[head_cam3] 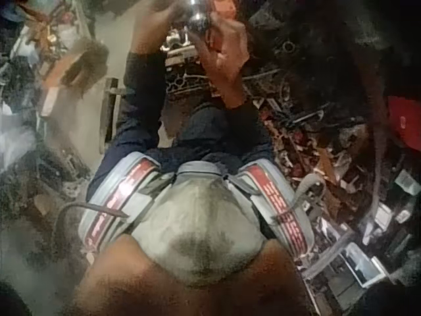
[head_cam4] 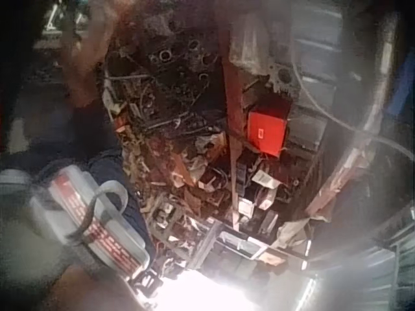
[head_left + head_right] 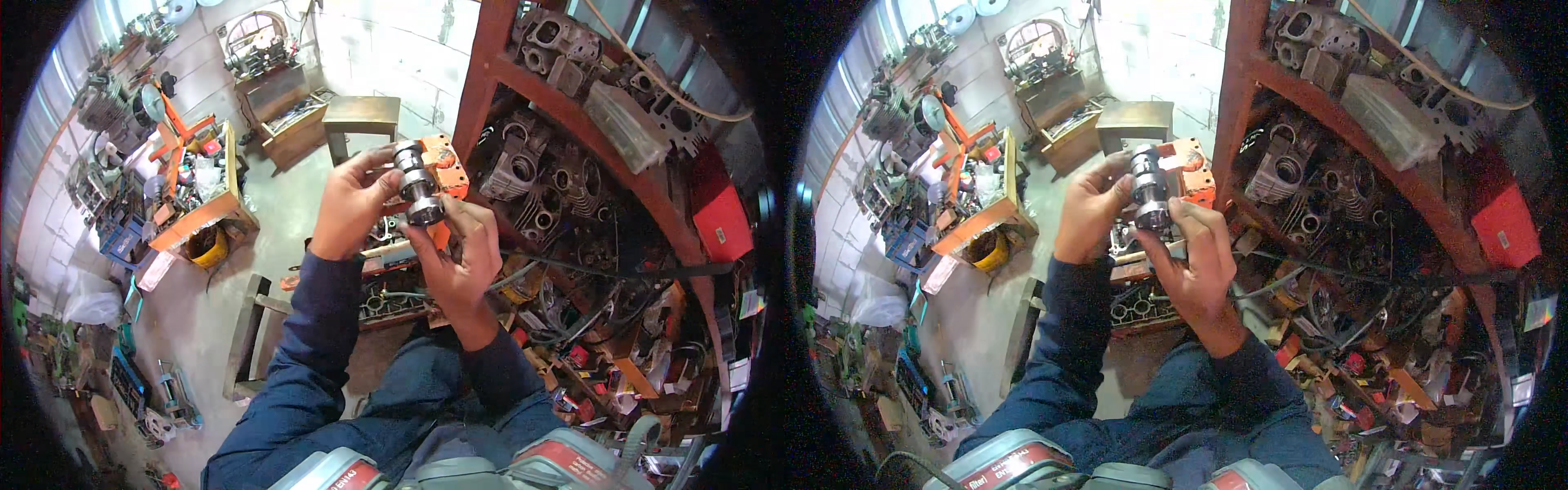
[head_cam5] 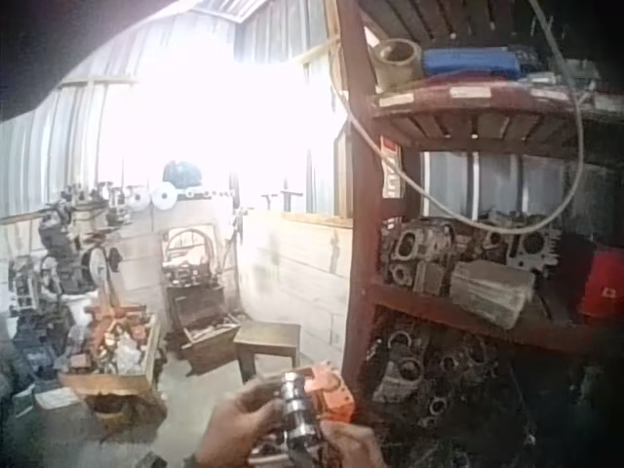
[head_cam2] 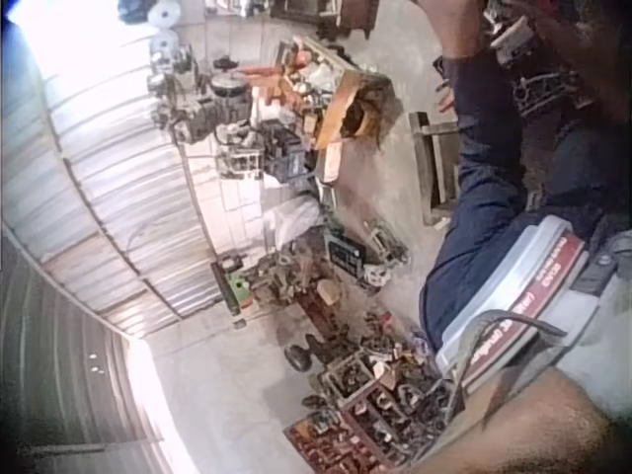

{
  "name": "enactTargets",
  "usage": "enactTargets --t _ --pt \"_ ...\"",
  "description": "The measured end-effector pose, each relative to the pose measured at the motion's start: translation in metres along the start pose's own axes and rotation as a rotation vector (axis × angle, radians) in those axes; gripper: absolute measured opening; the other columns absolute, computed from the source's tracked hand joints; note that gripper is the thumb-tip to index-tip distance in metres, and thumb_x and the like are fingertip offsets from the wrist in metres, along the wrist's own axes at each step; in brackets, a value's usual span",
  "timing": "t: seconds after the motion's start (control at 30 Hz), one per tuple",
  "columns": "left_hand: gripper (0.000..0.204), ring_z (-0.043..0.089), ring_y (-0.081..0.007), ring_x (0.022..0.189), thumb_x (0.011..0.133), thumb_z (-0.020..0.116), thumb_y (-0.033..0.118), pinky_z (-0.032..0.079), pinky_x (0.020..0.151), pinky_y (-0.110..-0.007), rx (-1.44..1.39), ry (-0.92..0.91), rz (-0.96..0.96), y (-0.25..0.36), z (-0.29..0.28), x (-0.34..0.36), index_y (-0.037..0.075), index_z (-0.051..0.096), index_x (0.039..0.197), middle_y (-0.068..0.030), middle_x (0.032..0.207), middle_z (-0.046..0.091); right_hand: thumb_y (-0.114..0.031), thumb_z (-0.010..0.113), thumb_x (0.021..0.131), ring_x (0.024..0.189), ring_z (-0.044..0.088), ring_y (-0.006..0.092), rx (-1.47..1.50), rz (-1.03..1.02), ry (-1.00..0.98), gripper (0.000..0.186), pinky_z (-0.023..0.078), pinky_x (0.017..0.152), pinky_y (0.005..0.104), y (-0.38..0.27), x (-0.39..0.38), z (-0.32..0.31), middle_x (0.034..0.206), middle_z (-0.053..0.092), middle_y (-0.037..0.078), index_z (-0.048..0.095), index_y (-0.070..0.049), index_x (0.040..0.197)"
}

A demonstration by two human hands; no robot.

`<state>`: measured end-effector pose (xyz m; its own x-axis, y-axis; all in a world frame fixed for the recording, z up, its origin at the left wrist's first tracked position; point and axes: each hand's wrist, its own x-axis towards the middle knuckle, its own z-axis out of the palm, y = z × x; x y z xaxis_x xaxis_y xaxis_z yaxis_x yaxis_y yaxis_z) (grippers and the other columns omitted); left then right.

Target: The person works on a motorcycle camshaft by hand, removing it from a box, inspecting the bearings, and attempting to fit it into an engine component using a hydraulic press.

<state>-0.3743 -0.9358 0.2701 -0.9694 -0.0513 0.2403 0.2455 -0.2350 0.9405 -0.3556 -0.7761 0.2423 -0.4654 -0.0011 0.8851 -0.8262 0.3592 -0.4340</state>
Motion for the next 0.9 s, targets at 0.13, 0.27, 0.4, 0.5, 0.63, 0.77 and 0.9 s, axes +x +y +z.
enactTargets --t 0.13,0.27,0.4,0.5,0.63,0.77,0.9 --pt "0.029 0.064 -0.0136 0.098 0.090 0.069 0.006 0.052 0.086 -0.028 0.243 0.038 0.036 0.004 -0.012 0.014 -0.001 0.058 0.116 -0.0067 0.108 0.065 -0.007 0.085 0.074 0.096 0.066 0.0298 0.061 0.047 0.005 0.047 0.055 0.082 0.0360 0.010 -0.002 0.011 0.106 0.064 0.018 0.062 0.005 0.112" --pt "0.029 0.063 -0.0134 0.098 0.087 0.067 -0.004 0.054 0.086 -0.029 0.368 -0.074 0.210 -0.004 -0.018 0.021 -0.002 0.058 0.114 -0.0087 0.108 0.065 -0.005 0.085 0.073 0.098 0.066 0.0296 0.025 0.020 0.000 0.047 0.055 0.084 0.0364 0.015 -0.011 0.012 0.106 0.064 0.017 0.062 0.004 0.113" --pt "0.034 0.060 -0.0134 0.101 0.085 0.067 -0.006 0.058 0.080 -0.028 0.333 -0.072 0.079 -0.009 -0.016 0.018 0.001 0.060 0.118 -0.0086 0.107 0.064 -0.005 0.085 0.073 0.099 0.066 0.0291 0.023 -0.012 0.007 0.047 0.055 0.084 0.0364 0.021 -0.014 0.012 0.108 0.064 0.017 0.063 0.003 0.113" --pt "0.035 0.059 -0.0131 0.103 0.084 0.068 -0.005 0.060 0.076 -0.028 0.276 -0.067 0.098 -0.022 -0.019 0.019 0.001 0.061 0.117 -0.0089 0.109 0.064 -0.005 0.085 0.072 0.099 0.066 0.0298 0.012 0.017 -0.021 0.049 0.055 0.084 0.0369 0.021 -0.010 0.010 0.109 0.064 0.017 0.063 0.002 0.115" --pt "0.031 0.060 -0.0158 0.104 0.084 0.071 0.001 0.058 0.084 -0.029 0.330 -0.109 0.305 -0.034 -0.023 0.023 -0.001 0.062 0.114 -0.0072 0.110 0.063 -0.006 0.085 0.072 0.099 0.066 0.0304 0.006 -0.023 -0.017 0.050 0.055 0.084 0.0370 0.028 -0.017 0.012 0.109 0.065 0.016 0.063 0.001 0.117" --pt "0.040 0.056 -0.0208 0.115 0.085 0.075 0.017 0.046 0.099 -0.034 0.032 -0.049 0.126 -0.027 -0.013 0.007 -0.003 0.063 0.117 -0.0116 0.123 0.057 -0.007 0.085 0.073 0.099 0.066 0.0305 -0.002 0.001 -0.029 0.050 0.055 0.084 0.0373 0.026 -0.020 0.009 0.110 0.064 0.017 0.063 0.001 0.117" --pt "0.057 0.053 -0.0266 0.121 0.080 0.080 0.034 0.041 0.104 -0.036 0.403 -0.023 0.477 -0.050 -0.024 0.012 -0.004 0.063 0.118 -0.0140 0.126 0.054 -0.007 0.084 0.074 0.100 0.066 0.0307 -0.031 0.009 -0.049 0.050 0.055 0.084 0.0375 0.024 -0.023 0.009 0.111 0.064 0.017 0.063 0.001 0.118"
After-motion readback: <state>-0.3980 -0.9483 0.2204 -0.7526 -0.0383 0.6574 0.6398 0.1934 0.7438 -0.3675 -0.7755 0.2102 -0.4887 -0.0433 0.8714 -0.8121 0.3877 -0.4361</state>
